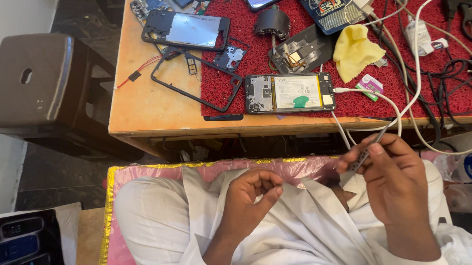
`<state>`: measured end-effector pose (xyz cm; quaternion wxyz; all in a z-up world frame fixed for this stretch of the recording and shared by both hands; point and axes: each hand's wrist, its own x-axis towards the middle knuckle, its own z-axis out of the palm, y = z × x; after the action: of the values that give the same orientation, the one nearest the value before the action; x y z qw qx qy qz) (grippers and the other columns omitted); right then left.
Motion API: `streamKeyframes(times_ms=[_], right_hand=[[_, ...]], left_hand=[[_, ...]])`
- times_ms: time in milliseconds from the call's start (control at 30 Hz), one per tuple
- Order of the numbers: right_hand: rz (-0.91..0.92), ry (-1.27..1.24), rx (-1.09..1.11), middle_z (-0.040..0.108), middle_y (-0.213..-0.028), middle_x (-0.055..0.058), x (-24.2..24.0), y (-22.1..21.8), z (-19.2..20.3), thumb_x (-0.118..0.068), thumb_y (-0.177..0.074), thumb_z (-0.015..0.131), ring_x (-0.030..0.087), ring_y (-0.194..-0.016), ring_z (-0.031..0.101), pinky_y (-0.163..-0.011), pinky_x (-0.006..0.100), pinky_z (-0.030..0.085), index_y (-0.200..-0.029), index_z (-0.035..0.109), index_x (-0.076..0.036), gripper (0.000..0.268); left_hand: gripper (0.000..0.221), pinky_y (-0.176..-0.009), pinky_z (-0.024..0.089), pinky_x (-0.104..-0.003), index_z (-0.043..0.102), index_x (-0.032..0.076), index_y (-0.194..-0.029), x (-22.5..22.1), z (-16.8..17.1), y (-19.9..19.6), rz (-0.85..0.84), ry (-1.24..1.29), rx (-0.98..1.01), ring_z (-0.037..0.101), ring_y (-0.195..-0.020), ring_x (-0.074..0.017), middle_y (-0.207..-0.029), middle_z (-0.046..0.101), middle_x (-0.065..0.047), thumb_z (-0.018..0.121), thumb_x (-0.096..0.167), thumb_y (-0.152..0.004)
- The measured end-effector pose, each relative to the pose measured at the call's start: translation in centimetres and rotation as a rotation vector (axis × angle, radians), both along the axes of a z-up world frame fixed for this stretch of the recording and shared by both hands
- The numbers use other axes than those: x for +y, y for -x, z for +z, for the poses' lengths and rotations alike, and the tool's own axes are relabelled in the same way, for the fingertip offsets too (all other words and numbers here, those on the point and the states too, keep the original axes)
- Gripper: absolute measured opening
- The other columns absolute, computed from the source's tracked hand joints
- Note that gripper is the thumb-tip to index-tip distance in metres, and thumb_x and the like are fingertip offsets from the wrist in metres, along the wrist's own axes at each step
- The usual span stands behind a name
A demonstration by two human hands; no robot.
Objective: The person sits on the floor and uses a metal tool to scrape adhesive residue from the back cover of a disassembled smartphone. The person wipes the cover with a yellow cloth and continues to scrape the surface to remove remaining adhesive.
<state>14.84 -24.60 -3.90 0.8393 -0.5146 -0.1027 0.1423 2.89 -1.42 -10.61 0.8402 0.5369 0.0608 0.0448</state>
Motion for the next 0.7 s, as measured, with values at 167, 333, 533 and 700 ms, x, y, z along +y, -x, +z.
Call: streamKeyframes(times_ms=[167, 333, 533, 700], right_hand=[[-0.001, 0.086, 0.011, 0.068, -0.095, 0.02, -1.1, 0.1, -1.3, -0.008, -0.11, 0.057, 0.027, -0.08, 0.066, -0.072, 0.039, 0.055, -0.115, 0.059, 0.004, 0.013], [0.043, 0.198, -0.003, 0.069, -0.091, 0.016, -1.2, 0.1, -2.0, -0.007, -0.102, 0.06, 0.02, -0.072, 0.063, -0.062, 0.032, 0.05, -0.111, 0.061, 0.004, 0.014], [0.052, 0.294, 0.023, 0.069, -0.084, 0.013, -0.9, -0.1, -2.5, -0.008, -0.1, 0.062, 0.015, -0.064, 0.057, -0.055, 0.028, 0.045, -0.108, 0.063, 0.004, 0.014], [0.035, 0.413, 0.005, 0.068, -0.077, 0.01, -1.0, 0.3, -2.9, -0.009, -0.097, 0.064, 0.009, -0.057, 0.053, -0.05, 0.024, 0.041, -0.107, 0.065, 0.003, 0.016]], left_hand=[[0.024, -0.08, 0.05, -0.023, 0.067, 0.0, -0.11, 0.5, 1.3, -0.1, 0.017, -0.062, -0.032, 0.061, -0.086, -0.0068, -0.095, 0.067, -0.002, 0.071, -0.007, -0.088], [0.014, -0.084, 0.051, -0.024, 0.069, -0.004, -0.107, 0.9, 2.0, -0.5, -0.036, -0.167, -0.148, 0.061, -0.091, -0.0075, -0.104, 0.069, -0.003, 0.072, -0.007, -0.093], [0.082, -0.083, 0.057, -0.025, 0.033, 0.007, -0.154, 3.8, 8.4, -4.6, 0.232, -0.471, -0.141, 0.064, -0.092, -0.0125, -0.124, 0.067, -0.008, 0.078, 0.01, -0.086], [0.075, -0.108, 0.047, -0.043, 0.041, 0.003, -0.15, 5.8, 12.1, -7.3, 0.35, -1.222, -0.293, 0.056, -0.128, -0.035, -0.139, 0.059, -0.02, 0.081, 0.015, -0.088]])
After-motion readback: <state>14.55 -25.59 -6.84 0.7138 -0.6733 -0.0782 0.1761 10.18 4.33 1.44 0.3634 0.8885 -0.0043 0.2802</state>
